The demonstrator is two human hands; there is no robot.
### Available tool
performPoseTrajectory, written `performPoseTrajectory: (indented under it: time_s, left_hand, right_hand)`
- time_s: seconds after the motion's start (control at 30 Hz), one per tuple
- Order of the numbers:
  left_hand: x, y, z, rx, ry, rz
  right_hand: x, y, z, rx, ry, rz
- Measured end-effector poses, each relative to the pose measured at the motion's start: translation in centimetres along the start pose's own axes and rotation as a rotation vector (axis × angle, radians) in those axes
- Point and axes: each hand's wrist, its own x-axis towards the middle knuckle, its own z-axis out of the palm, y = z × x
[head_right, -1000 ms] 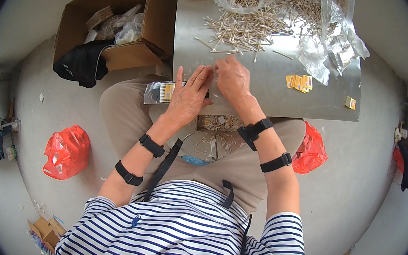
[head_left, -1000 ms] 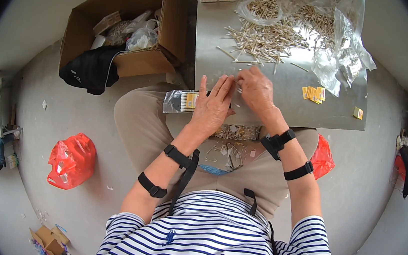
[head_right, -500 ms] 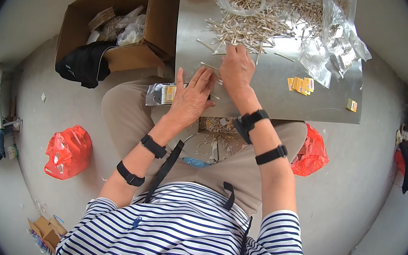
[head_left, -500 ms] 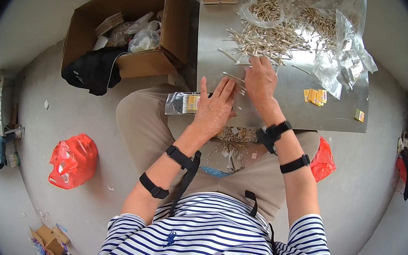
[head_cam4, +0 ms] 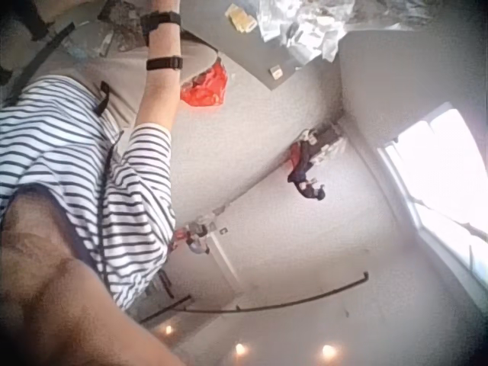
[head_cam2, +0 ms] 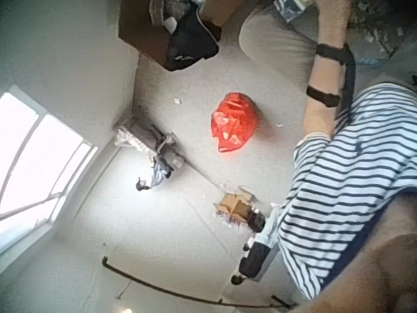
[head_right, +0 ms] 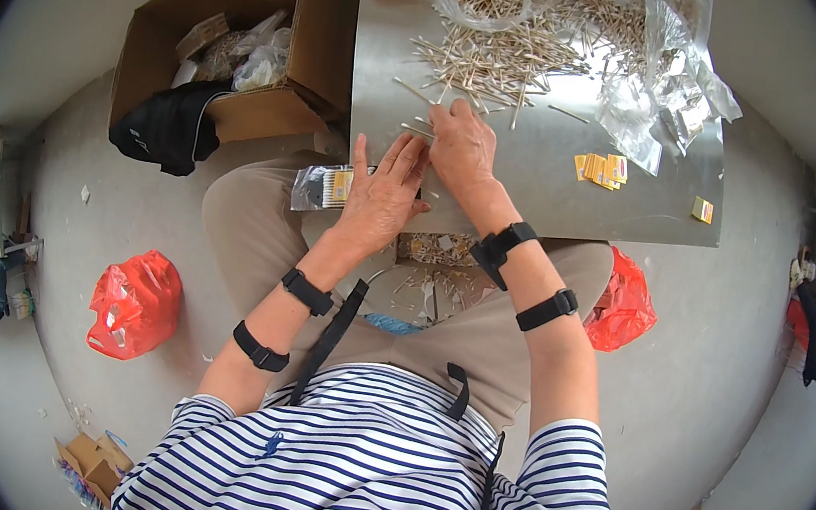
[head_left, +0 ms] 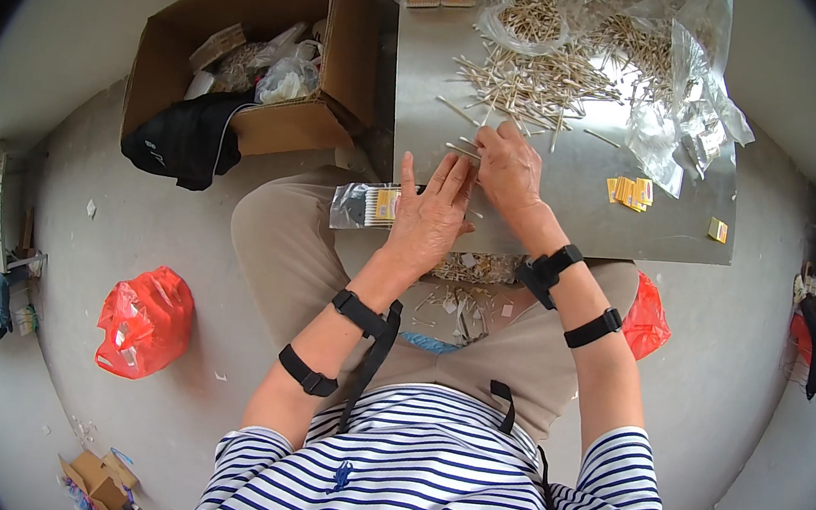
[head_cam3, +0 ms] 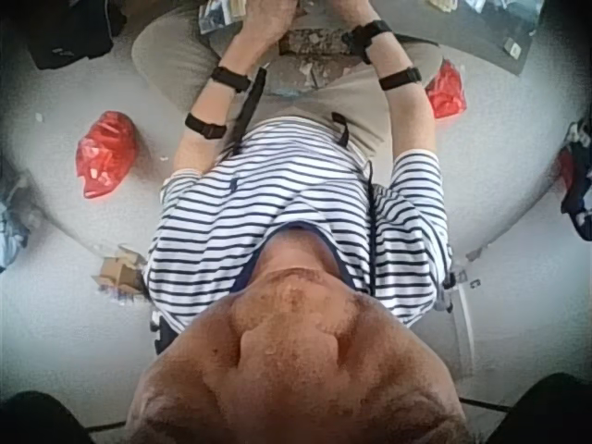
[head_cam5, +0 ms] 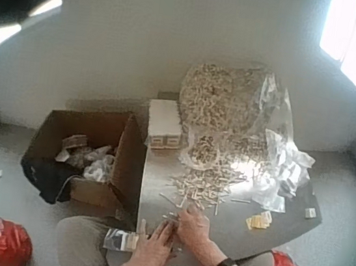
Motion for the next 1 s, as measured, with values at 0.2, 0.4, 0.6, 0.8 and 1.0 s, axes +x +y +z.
performPoseTrajectory:
  time_s: [0.2,0.4,0.6,0.8,1.0]
  left_hand:
    - [-0.1,0.2,0.1,-0.012,0.025,-0.008]
    - [-0.3,0.2,0.2,-0.022,0.063,-0.013]
    - [0.2,0.4,-0.3,0.016,0.002,-0.009]
    - [-0.1,-0.2,0.3,0.043,0.019,0.006]
    - [0.0,0.1,0.2,0.036,0.002,-0.007]
  right_hand:
    - [-1.7,-0.5,1.1,0.088,0.178,0.007]
    - [-2.1,0.2,0.0,0.215,0.139,-0.088]
    - [0.2,3.1,-1.0,-0.088,0.251,0.038]
    - [0.4,-0.4,0.9,0.033,0.032,-0.021]
    - [4.4,-2.1,0.5,0.049,0.129,0.105]
